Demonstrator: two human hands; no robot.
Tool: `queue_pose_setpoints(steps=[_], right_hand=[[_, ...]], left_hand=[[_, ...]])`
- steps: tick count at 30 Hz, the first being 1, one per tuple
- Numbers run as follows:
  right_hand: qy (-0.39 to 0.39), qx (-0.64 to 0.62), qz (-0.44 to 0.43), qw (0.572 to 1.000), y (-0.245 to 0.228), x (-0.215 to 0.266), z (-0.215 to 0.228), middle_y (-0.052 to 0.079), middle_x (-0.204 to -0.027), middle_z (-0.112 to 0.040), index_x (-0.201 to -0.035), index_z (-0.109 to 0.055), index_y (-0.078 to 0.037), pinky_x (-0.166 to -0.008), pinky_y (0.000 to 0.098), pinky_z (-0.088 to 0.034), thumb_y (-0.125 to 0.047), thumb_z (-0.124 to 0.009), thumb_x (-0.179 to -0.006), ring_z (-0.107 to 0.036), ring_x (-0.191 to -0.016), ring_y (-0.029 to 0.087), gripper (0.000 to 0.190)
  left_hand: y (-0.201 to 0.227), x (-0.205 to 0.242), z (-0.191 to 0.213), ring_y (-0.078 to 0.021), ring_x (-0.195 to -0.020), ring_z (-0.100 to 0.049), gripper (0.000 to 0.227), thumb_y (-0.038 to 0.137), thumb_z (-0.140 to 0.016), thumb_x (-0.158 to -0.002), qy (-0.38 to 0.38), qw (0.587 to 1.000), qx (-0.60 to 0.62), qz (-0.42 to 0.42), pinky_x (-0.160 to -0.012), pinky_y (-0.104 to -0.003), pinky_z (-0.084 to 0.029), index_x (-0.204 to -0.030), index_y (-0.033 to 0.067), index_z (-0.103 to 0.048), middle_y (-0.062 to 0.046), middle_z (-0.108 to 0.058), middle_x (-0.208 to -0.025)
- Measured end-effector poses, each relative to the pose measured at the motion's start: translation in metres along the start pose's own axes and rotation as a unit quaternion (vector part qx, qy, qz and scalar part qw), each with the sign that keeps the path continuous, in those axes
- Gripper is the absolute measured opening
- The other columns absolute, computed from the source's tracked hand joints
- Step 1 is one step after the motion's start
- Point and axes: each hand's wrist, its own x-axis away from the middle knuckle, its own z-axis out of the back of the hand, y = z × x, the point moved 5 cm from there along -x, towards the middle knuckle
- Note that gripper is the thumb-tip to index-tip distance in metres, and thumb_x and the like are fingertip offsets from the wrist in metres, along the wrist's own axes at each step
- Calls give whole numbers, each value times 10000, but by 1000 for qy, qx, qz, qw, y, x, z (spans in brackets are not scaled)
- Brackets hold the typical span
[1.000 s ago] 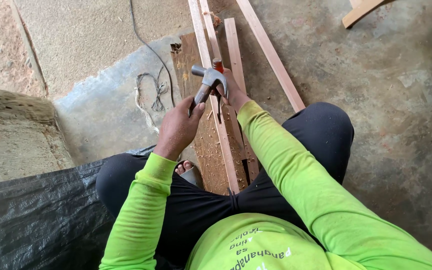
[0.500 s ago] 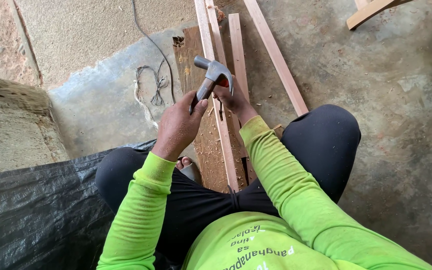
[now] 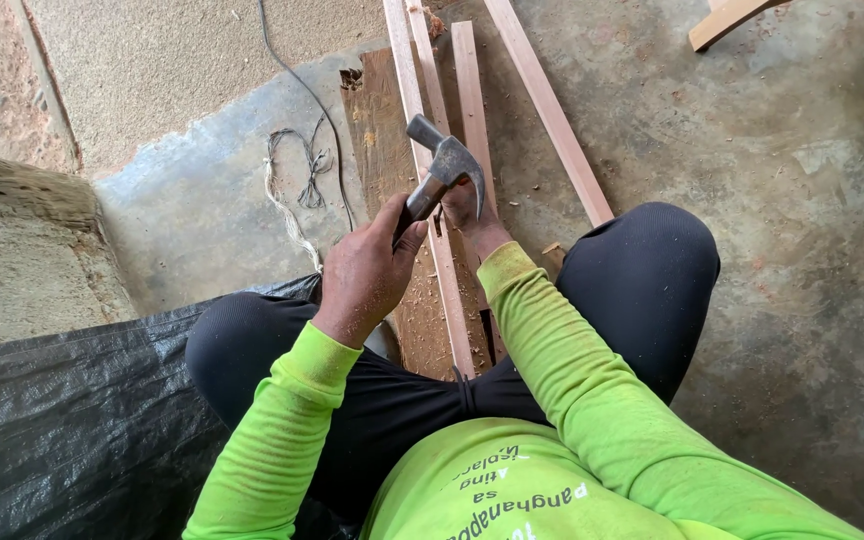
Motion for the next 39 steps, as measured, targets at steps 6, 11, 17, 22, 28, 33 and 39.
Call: queue_pose_setpoints(steps=[6,11,17,22,28,33,39], right_hand=[[-3,5,66,998,-54,13,-21,-48,-852,-585,-909,-597,-106,-733,284,-517,-116,-726,-978,-562,-814,71,146],[-15,-43,52,998,-38,10,-20,-55,-848,-592,-911,-608,-112,-716,277,-517,-128,-734,-977,-565,-792,70,143],[-38,-49,85,995,-5,2,-13,-74,-931,-622,-990,-635,-129,-787,273,-531,-188,-748,-957,-586,-874,59,133],[-1,42,39,998,-31,12,-16,-46,-878,-671,-910,-675,-118,-766,287,-550,-182,-783,-942,-628,-849,77,130],[5,-60,-16,998,22,-6,-8,-81,-866,-646,-903,-652,-136,-763,284,-537,-151,-749,-956,-606,-843,62,111],[3,-47,25,999,-41,7,-14,-47,-887,-681,-930,-688,-110,-760,269,-530,-137,-777,-917,-630,-856,79,95],[-18,-276,1,961,26,-4,-5,-60,-945,-662,-1029,-663,-142,-781,263,-550,-71,-770,-796,-642,-869,81,267]], left_hand=[[8,-1,4,-385,-727,-731,486,432,-586,-1024,24,999,-6,-36,-577,-500,-541,-1397,121,-584,-190,-747,-936],[8,-4,-5,-387,-717,-722,494,444,-589,-1015,13,998,-56,-12,-577,-506,-532,-1392,125,-586,-197,-733,-858],[17,-11,7,-390,-711,-711,448,436,-577,-1039,-22,997,-75,-4,-602,-518,-519,-1373,138,-591,-183,-731,-815],[32,-4,21,-388,-693,-710,483,428,-569,-1043,78,995,-29,-55,-565,-501,-519,-1414,119,-572,-190,-733,-857],[4,-21,-1,-405,-721,-704,401,461,-553,-1062,-52,995,-80,13,-603,-531,-506,-1297,142,-611,-174,-721,-779],[37,-16,31,-413,-701,-708,427,433,-565,-1034,32,999,-6,-21,-576,-528,-507,-1345,142,-601,-184,-728,-809],[0,-35,-3,-421,-734,-709,403,450,-586,-1019,-63,996,-62,-6,-611,-543,-514,-1289,153,-624,-182,-732,-814]])
